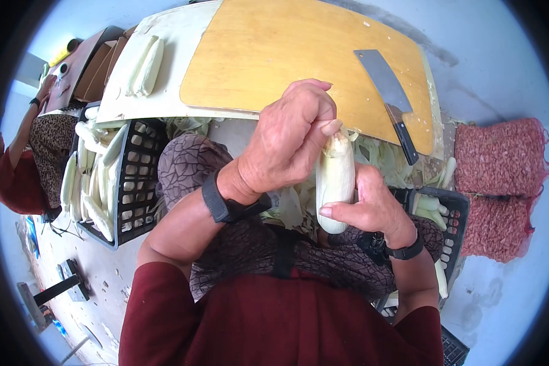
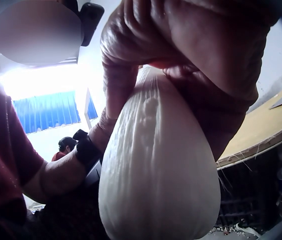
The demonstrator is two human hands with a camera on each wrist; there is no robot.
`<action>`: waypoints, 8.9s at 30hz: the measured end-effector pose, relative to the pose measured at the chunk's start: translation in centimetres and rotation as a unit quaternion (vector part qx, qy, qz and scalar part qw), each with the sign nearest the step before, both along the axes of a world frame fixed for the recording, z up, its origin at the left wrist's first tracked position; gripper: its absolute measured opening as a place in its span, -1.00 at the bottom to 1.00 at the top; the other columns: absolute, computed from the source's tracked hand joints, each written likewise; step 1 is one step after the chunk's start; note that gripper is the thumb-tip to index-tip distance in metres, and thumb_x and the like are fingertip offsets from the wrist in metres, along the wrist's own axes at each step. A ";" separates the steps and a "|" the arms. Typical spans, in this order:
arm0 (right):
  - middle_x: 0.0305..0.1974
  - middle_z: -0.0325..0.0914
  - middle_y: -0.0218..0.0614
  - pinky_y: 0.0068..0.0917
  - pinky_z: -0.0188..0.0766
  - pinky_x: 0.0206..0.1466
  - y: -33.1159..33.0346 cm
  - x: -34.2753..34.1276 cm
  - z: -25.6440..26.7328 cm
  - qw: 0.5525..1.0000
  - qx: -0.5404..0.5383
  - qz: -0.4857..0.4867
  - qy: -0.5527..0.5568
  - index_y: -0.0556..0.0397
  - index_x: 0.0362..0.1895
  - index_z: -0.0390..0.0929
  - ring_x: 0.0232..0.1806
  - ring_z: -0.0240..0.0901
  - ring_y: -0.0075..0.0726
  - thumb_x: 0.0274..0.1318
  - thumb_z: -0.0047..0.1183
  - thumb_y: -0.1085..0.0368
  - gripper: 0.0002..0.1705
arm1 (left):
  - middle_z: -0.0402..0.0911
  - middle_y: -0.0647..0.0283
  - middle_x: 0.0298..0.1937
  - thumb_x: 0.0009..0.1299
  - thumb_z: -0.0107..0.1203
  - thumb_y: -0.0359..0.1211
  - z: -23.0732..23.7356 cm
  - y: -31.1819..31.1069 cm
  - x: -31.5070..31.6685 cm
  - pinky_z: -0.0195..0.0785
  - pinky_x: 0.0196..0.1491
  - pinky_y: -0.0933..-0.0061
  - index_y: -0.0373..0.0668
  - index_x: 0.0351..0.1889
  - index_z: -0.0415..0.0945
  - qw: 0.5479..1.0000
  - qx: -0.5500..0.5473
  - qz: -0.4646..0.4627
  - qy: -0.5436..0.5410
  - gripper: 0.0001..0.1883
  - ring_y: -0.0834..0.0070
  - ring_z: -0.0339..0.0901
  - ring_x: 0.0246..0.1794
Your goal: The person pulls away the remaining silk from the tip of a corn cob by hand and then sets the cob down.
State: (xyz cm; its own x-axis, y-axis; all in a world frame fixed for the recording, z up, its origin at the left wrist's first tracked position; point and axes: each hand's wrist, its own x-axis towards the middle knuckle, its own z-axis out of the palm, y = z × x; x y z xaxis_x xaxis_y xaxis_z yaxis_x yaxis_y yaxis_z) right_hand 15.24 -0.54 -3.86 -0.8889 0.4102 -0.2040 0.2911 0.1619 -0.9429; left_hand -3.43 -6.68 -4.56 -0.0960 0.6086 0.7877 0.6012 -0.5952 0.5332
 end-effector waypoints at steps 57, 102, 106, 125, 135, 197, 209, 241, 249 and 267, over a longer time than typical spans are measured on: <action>-0.45 0.57 -0.18 -0.40 0.43 -0.30 0.8 0.3 0.1 0.996 0.078 -0.053 -0.001 0.22 -0.20 0.49 -0.41 0.52 -0.37 -0.30 0.30 0.34 -0.54 | 0.52 0.38 -0.37 0.35 0.13 -0.43 1.1 -1.7 -1.4 0.42 -0.24 0.59 -0.25 -0.23 0.49 0.913 -0.300 -0.122 -0.248 -0.89 0.68 0.50 -0.35; -0.47 0.57 -0.03 -0.28 0.46 -0.29 1.2 0.4 -0.1 0.987 0.152 -0.049 -0.029 0.24 -0.21 0.49 -0.38 0.58 0.01 -0.35 0.32 0.26 -0.48 | 0.51 0.23 -0.34 0.16 0.27 -0.46 0.6 -1.2 -0.9 0.41 -0.34 0.43 -0.22 -0.27 0.42 0.988 -0.145 -0.058 0.018 -0.76 0.41 0.53 -0.42; -0.47 0.57 -0.03 -0.28 0.46 -0.29 1.2 0.5 -0.2 0.985 0.163 -0.046 -0.041 0.24 -0.22 0.49 -0.39 0.58 0.01 -0.35 0.32 0.25 -0.48 | 0.51 0.23 -0.35 0.17 0.27 -0.43 0.9 -1.2 -1.3 0.39 -0.32 0.36 -0.20 -0.29 0.43 0.985 -0.147 -0.051 0.077 -0.77 0.31 0.51 -0.38; -0.46 0.56 -0.03 -0.27 0.45 -0.29 1.1 0.3 0.1 0.989 0.143 -0.022 -0.037 0.21 -0.23 0.50 -0.38 0.57 0.02 -0.36 0.31 0.24 -0.50 | 0.49 0.20 -0.21 0.05 0.13 -0.51 1.1 -0.9 -1.3 0.36 -0.16 0.28 -0.19 -0.43 0.45 0.988 -0.023 -0.069 0.135 -0.87 0.25 0.47 -0.23; -0.47 0.56 0.00 -0.27 0.46 -0.29 1.1 0.2 0.2 0.989 0.140 0.001 -0.035 0.23 -0.24 0.50 -0.38 0.59 0.03 -0.39 0.33 0.26 -0.49 | 0.47 0.15 -0.26 -0.03 0.12 -0.62 0.9 -0.9 -0.9 0.42 -0.12 0.23 -0.29 -0.46 0.41 0.993 -0.016 -0.067 0.096 -0.83 0.19 0.49 -0.21; -0.49 0.54 -0.18 -0.42 0.39 -0.33 1.4 0.4 0.4 1.000 0.024 0.007 -0.018 0.29 -0.22 0.49 -0.45 0.49 -0.36 -0.33 0.27 0.30 -0.51 | 0.59 0.16 -0.22 0.09 0.16 -0.63 0.7 -0.9 -0.9 0.51 -0.10 0.40 -0.25 -0.35 0.58 0.992 -0.081 -0.092 -0.040 -0.82 0.34 0.63 -0.15; -0.47 0.55 -0.15 -0.40 0.41 -0.31 1.3 0.3 0.3 0.999 0.037 0.006 -0.008 0.29 -0.22 0.49 -0.43 0.51 -0.31 -0.34 0.26 0.31 -0.51 | 0.58 0.16 -0.24 0.12 0.18 -0.59 0.4 -0.9 -0.5 0.51 -0.12 0.44 -0.23 -0.41 0.52 0.991 -0.075 -0.095 -0.057 -0.89 0.38 0.62 -0.17; -0.44 0.56 -0.21 -0.41 0.43 -0.27 0.9 0.1 -0.4 1.000 0.011 0.007 -0.007 0.24 -0.17 0.50 -0.41 0.50 -0.39 -0.33 0.30 0.31 -0.49 | 0.43 0.25 -0.45 0.47 -0.13 -0.38 1.2 -1.5 -1.3 0.40 -0.16 0.42 -0.30 -0.44 0.38 0.964 -0.177 0.012 -0.197 -0.75 0.52 0.52 -0.41; -0.37 0.56 -0.30 -0.49 0.43 -0.25 0.9 0.1 -0.9 0.997 -0.035 -0.065 0.034 0.24 -0.19 0.49 -0.35 0.46 -0.53 -0.15 0.33 0.32 -0.58 | 0.55 0.27 -0.35 0.47 -0.01 -0.23 -0.3 -0.9 -0.9 0.34 -0.19 0.57 -0.29 -0.25 0.52 0.925 -0.315 -0.080 -0.196 -0.72 0.60 0.48 -0.28; -0.31 0.59 -0.26 -0.47 0.45 -0.23 1.6 -0.1 -2.1 0.983 -0.027 -0.140 0.114 0.30 -0.15 0.52 -0.27 0.48 -0.51 0.15 0.13 0.15 -0.60 | 0.34 0.17 0.18 0.20 0.27 -0.42 -2.1 -1.0 3.7 0.17 0.25 0.31 -0.16 0.40 -0.01 0.782 -0.485 -0.254 -0.297 -0.15 0.39 0.27 0.22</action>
